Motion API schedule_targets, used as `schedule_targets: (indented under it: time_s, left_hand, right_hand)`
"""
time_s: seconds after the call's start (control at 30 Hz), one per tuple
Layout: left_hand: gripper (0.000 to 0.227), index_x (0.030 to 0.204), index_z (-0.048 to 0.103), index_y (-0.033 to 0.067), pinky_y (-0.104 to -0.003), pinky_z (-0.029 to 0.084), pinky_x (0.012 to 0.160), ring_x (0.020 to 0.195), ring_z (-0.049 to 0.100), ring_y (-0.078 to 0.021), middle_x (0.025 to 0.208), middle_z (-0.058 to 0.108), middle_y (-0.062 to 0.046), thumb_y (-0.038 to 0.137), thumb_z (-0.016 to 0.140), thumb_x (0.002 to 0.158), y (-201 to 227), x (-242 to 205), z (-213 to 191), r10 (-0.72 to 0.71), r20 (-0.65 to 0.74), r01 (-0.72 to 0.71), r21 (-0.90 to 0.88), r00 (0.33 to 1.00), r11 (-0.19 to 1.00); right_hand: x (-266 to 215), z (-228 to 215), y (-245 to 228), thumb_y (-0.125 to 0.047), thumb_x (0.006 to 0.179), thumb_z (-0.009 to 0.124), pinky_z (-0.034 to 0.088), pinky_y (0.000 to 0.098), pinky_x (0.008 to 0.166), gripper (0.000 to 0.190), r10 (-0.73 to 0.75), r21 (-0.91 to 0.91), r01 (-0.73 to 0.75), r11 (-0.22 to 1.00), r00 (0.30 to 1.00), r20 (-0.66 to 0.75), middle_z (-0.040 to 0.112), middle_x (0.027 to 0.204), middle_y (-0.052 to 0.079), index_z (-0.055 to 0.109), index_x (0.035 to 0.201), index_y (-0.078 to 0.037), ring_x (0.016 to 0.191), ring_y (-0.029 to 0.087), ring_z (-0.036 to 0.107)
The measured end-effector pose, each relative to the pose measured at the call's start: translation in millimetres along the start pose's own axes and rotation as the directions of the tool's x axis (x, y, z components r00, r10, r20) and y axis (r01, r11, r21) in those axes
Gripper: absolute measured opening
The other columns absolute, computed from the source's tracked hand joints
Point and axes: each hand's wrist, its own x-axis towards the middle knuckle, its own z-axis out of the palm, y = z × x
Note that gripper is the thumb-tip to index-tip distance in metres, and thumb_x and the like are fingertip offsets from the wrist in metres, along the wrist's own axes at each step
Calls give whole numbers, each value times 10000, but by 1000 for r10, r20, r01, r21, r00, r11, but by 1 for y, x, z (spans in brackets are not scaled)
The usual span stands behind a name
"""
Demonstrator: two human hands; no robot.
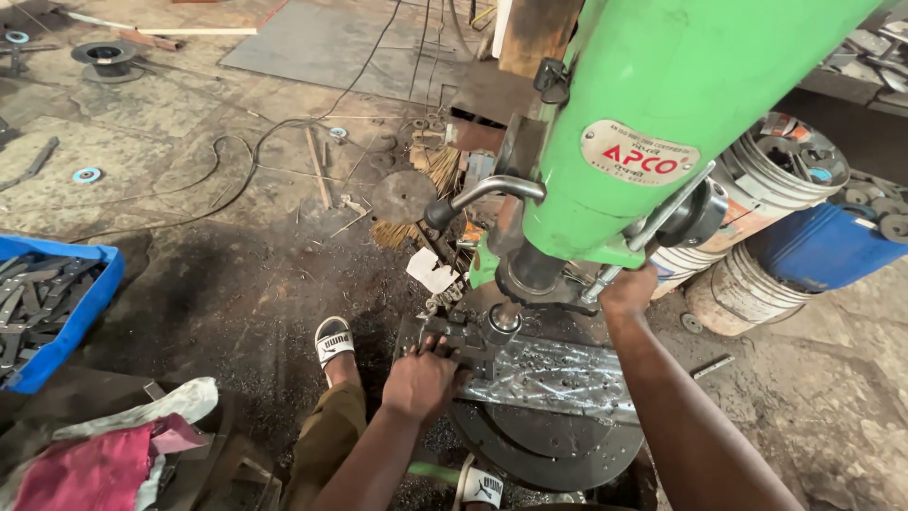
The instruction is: Drilling holes into a metal plate using a pedestal drill machine.
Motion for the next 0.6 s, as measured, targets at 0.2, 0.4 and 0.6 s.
schedule_targets:
  time_s: [0.2,0.4,0.6]
  left_hand:
    - [474,1394,599,185,-396,623,812,1060,743,-240,1208,730,-115,482,341,1129,2,2,-12,-121,450,129,12,885,992]
    - [522,1353,638,226,-440,581,858,1376,530,-286,1474,580,-90,527,389,1007,-8,4,41,-10,106,3,60,994,998]
    - [477,1395,583,215,-458,553,926,1420,433,-278,1497,507,-100,475,389,1046,-15,5,55,-51,226,45,31,973,998]
  right_hand:
    - [8,-3,12,-132,984,710,462,319,587,185,-13,196,14,980,1000,-6,652,856,33,661,1077,20,707,144,606]
    - [13,-3,19,-139,953,678,523,300,670,217,-42,354,21,935,998,53,686,941,25,664,1123,-5,789,137,665]
    - [17,-7,28,-165,1023,685,465,285,615,207,-133,130,120,984,987,89,653,875,30,670,1080,34,733,130,619]
